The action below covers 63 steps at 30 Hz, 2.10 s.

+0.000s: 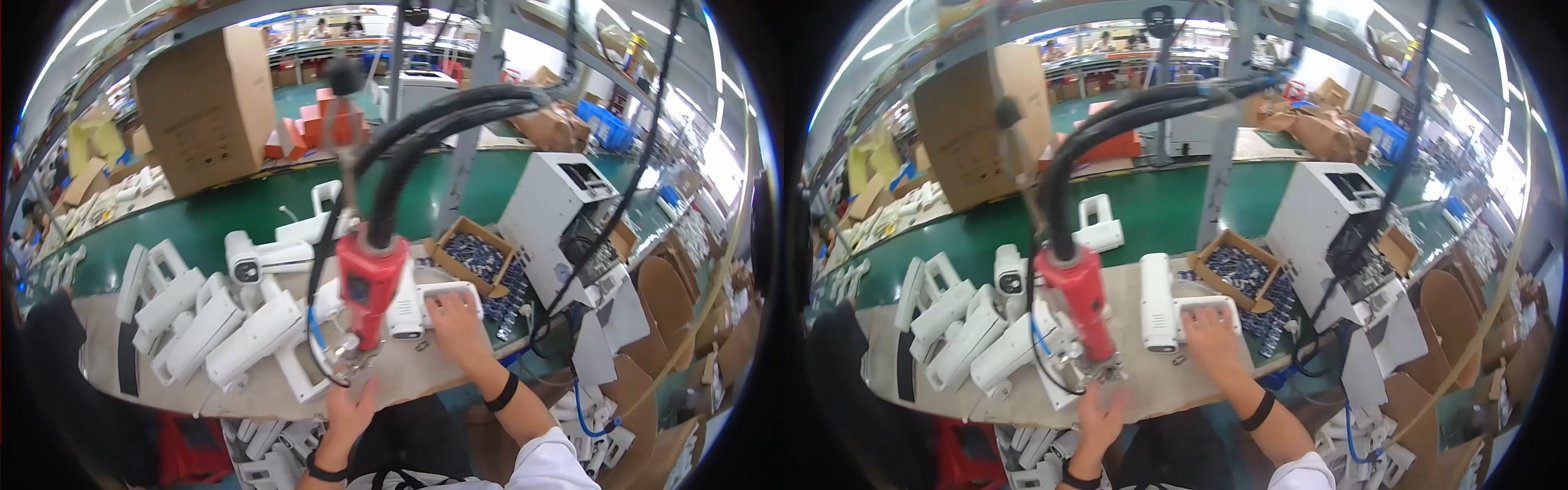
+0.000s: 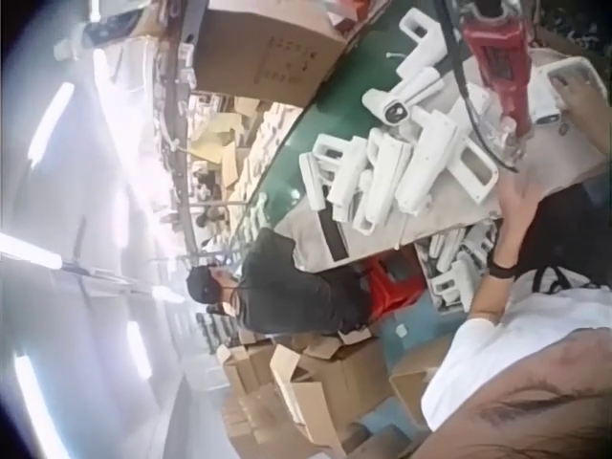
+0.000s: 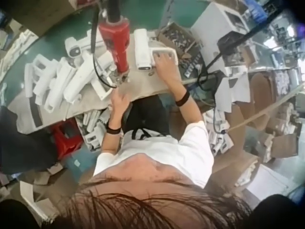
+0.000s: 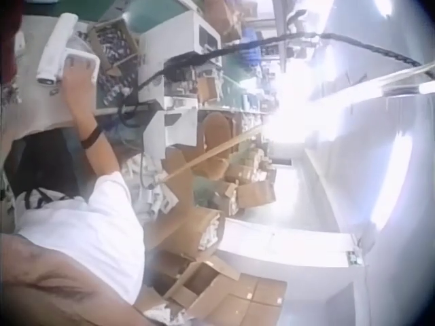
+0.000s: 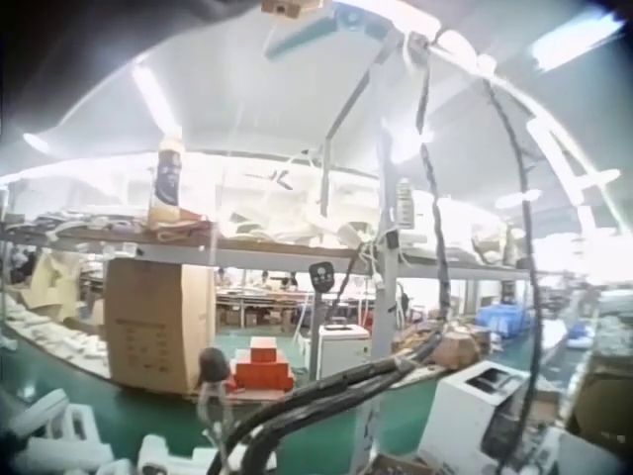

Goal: The person picks up a white plastic housing, positions it under a pneumatic screwdriver to drive screws, and then fastens a small metal component to the tool's tip before placing the housing into a bin.

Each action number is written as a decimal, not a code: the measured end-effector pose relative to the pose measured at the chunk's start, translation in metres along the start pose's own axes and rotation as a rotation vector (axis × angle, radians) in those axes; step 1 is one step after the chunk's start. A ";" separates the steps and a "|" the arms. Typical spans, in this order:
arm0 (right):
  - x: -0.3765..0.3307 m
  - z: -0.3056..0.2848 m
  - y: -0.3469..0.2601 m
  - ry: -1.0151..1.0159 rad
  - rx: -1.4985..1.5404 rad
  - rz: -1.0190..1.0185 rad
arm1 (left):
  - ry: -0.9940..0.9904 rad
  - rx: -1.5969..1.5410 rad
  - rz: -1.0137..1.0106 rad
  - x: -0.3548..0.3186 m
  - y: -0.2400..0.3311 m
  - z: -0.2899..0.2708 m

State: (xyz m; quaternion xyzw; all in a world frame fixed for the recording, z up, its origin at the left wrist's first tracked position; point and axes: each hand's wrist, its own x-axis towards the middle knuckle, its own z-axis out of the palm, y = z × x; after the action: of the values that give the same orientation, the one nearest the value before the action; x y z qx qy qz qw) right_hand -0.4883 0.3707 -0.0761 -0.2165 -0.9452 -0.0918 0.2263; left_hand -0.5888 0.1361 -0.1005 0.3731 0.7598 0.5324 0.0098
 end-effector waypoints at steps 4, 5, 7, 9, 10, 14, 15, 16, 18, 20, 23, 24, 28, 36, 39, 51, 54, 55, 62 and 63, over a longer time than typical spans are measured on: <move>0.013 -0.054 0.006 -0.049 0.399 -0.016 | 0.056 -0.187 -0.007 -0.008 0.022 -0.037; 0.012 -0.052 0.017 -0.053 0.392 0.004 | 0.056 -0.239 -0.005 -0.006 0.024 -0.042; 0.007 -0.041 0.043 0.235 0.638 0.413 | -0.027 -0.350 -0.041 -0.024 -0.006 -0.043; 0.003 -0.024 0.066 0.308 0.662 0.679 | -0.103 -0.461 -0.085 -0.037 -0.023 -0.034; 0.001 -0.014 0.077 0.383 0.690 0.933 | -0.134 -0.488 -0.122 -0.038 -0.025 -0.028; -0.013 0.013 0.127 0.476 0.372 1.074 | -0.188 -0.495 -0.139 -0.030 -0.015 -0.026; -0.012 0.014 0.138 0.404 0.304 1.128 | -0.221 -0.450 -0.127 -0.027 -0.005 -0.035; -0.009 0.016 0.146 0.333 0.234 1.181 | -0.224 -0.452 -0.129 -0.023 0.003 -0.049; -0.001 0.019 0.157 0.253 0.134 1.167 | -0.319 -0.343 0.128 -0.011 0.021 -0.087; 0.006 0.023 0.167 0.164 0.034 1.147 | -0.108 -0.276 0.158 0.014 0.059 -0.115; 0.016 0.034 0.185 0.049 -0.046 1.106 | 0.131 -0.056 0.065 0.046 0.078 -0.150; 0.019 0.037 0.190 -0.010 -0.089 1.031 | 0.194 -0.087 0.023 0.063 0.080 -0.158; 0.033 0.033 0.197 -0.219 -0.219 0.831 | 0.220 0.089 -0.166 0.145 0.066 -0.161; 0.057 0.044 0.183 -0.181 -0.193 0.702 | -0.259 0.356 0.185 0.329 -0.134 -0.117; 0.041 0.049 0.205 -0.160 -0.265 0.740 | -0.085 0.384 0.072 0.328 -0.094 -0.019; 0.038 0.040 0.200 -0.184 -0.246 0.758 | -0.359 0.876 0.364 0.404 -0.160 0.063; 0.043 0.042 0.196 -0.126 -0.159 0.829 | -0.448 0.889 0.286 0.397 -0.184 0.049; 0.037 0.042 0.203 -0.149 -0.169 0.843 | -0.501 0.877 0.274 0.388 -0.167 0.057; 0.034 0.049 0.217 -0.106 -0.219 0.737 | -0.555 0.984 0.153 0.366 -0.046 0.022; 0.039 0.042 0.210 -0.110 -0.222 0.772 | -0.537 1.004 0.131 0.368 -0.031 0.017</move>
State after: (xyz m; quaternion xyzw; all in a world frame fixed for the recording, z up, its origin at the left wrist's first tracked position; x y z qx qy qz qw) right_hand -0.4413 0.5838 -0.0792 -0.5831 -0.7897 -0.0897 0.1685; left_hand -0.8641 0.3574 0.0078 0.5005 0.8656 -0.0078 -0.0089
